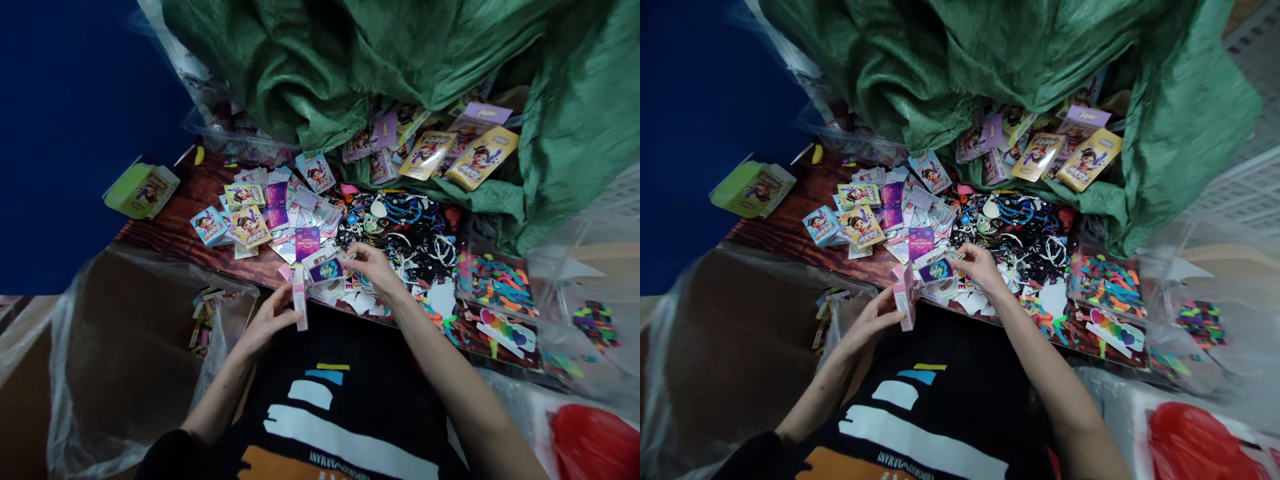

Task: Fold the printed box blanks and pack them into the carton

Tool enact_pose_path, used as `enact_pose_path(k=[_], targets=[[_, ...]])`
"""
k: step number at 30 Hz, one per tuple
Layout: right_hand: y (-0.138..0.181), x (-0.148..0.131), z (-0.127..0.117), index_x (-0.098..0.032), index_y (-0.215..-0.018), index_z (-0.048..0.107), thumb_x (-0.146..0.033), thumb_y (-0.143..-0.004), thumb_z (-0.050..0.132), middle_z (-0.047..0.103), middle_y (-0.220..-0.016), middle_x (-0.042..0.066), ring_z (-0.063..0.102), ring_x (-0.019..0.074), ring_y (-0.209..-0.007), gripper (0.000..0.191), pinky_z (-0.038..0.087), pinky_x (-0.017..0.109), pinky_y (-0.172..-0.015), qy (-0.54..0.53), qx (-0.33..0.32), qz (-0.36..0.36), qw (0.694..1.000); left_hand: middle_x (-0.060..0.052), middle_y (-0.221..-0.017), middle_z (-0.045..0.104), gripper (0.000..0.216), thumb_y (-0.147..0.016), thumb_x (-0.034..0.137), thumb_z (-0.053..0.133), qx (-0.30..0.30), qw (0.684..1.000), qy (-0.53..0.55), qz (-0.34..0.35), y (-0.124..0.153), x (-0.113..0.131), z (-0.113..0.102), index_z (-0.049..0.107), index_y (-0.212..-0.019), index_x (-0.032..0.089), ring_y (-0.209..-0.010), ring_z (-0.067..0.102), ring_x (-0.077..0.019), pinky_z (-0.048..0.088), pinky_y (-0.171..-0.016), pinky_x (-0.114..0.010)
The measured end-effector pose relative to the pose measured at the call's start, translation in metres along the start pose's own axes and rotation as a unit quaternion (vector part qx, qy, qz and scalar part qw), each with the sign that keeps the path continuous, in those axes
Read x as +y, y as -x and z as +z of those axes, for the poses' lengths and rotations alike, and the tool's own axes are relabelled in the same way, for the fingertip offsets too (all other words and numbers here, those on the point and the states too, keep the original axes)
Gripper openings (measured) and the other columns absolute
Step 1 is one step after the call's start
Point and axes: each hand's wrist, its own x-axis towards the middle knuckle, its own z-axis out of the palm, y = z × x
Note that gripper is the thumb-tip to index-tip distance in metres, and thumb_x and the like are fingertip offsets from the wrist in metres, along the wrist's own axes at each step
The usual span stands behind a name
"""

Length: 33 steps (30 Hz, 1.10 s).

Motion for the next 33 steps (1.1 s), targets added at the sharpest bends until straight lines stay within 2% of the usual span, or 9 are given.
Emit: enact_pose_path(k=[2,4,7,9,12,19,23,29,33], targets=[[0.0,-0.01,-0.008,-0.021,-0.071,0.055,-0.039,-0.063,0.08,0.053,-0.057,-0.007,0.041,0.007,-0.045,0.031,0.029,0.02,-0.041,-0.085,0.042,-0.001,0.996,-0.012,-0.135,0.061,0.069,-0.073,0.038,0.08,0.018,0.999,-0.035,0.024,-0.005,0.01,-0.002,0.055,-0.135,0.021,-0.124,0.056,-0.0321,0.047,-0.099,-0.04],[0.003,-0.02,-0.014,-0.022,-0.074,0.053,-0.043,-0.061,0.082,0.052,-0.052,-0.008,0.04,0.0062,-0.04,0.038,0.026,0.019,-0.035,-0.142,0.068,0.003,0.988,-0.013,-0.133,0.062,0.073,-0.073,0.038,0.077,0.033,0.992,-0.12,0.037,-0.012,0.019,0.0,0.051,-0.138,0.019,-0.119,0.059,-0.0325,0.051,-0.094,-0.042],[0.014,-0.03,-0.017,-0.023,-0.082,0.053,-0.044,-0.063,0.082,0.055,-0.052,-0.008,0.048,0.0075,-0.04,0.041,0.032,0.017,-0.034,-0.178,0.086,-0.006,0.98,-0.015,-0.133,0.061,0.072,-0.071,0.033,0.075,0.056,0.943,-0.314,0.095,-0.027,0.028,0.009,0.051,-0.137,0.016,-0.121,0.058,-0.034,0.049,-0.098,-0.047],[0.024,-0.032,-0.016,-0.022,-0.083,0.053,-0.043,-0.065,0.082,0.057,-0.054,-0.007,0.052,0.0083,-0.041,0.04,0.037,0.017,-0.035,-0.163,0.093,-0.024,0.982,-0.015,-0.134,0.06,0.067,-0.073,0.027,0.072,0.055,0.894,-0.419,0.152,-0.036,0.03,0.017,0.051,-0.136,0.017,-0.124,0.055,-0.0332,0.046,-0.104,-0.05],[0.037,-0.029,-0.016,-0.022,-0.081,0.051,-0.041,-0.066,0.08,0.056,-0.055,-0.007,0.053,0.0094,-0.043,0.037,0.042,0.019,-0.036,-0.098,0.099,-0.041,0.989,-0.014,-0.136,0.057,0.064,-0.078,0.02,0.064,0.03,0.837,-0.502,0.217,-0.044,0.03,0.026,0.044,-0.139,0.019,-0.126,0.054,-0.0303,0.045,-0.105,-0.05],[0.053,-0.03,-0.024,-0.023,-0.08,0.049,-0.036,-0.073,0.069,0.051,-0.053,-0.008,0.048,0.01,-0.039,0.025,0.039,0.021,-0.035,0.029,0.074,-0.039,0.996,-0.014,-0.138,0.054,0.066,-0.082,0.017,0.062,0.009,0.762,-0.593,0.259,-0.042,0.034,0.033,0.037,-0.144,0.019,-0.129,0.051,-0.0293,0.047,-0.106,-0.047],[0.051,-0.031,-0.025,-0.023,-0.083,0.048,-0.036,-0.075,0.064,0.051,-0.055,-0.008,0.048,0.0107,-0.04,0.022,0.037,0.023,-0.038,0.051,0.055,-0.033,0.997,-0.015,-0.14,0.052,0.069,-0.083,0.015,0.059,0.001,0.738,-0.62,0.268,-0.041,0.037,0.036,0.033,-0.147,0.018,-0.131,0.048,-0.03,0.047,-0.105,-0.047],[0.052,-0.033,-0.028,-0.022,-0.079,0.05,-0.03,-0.076,0.062,0.047,-0.062,-0.006,0.041,0.009,-0.049,0.014,0.03,0.022,-0.043,0.109,0.105,-0.08,0.985,-0.015,-0.141,0.05,0.071,-0.083,0.012,0.058,-0.009,0.723,-0.639,0.263,-0.041,0.038,0.034,0.03,-0.148,0.019,-0.132,0.047,-0.0301,0.047,-0.106,-0.047],[0.054,-0.036,-0.023,-0.021,-0.08,0.054,-0.031,-0.078,0.063,0.049,-0.066,-0.005,0.041,0.0084,-0.051,0.013,0.03,0.021,-0.044,0.114,0.06,-0.087,0.988,-0.015,-0.14,0.051,0.069,-0.085,0.015,0.058,-0.017,0.73,-0.631,0.262,-0.042,0.036,0.039,0.03,-0.148,0.019,-0.132,0.047,-0.0299,0.048,-0.106,-0.047]])
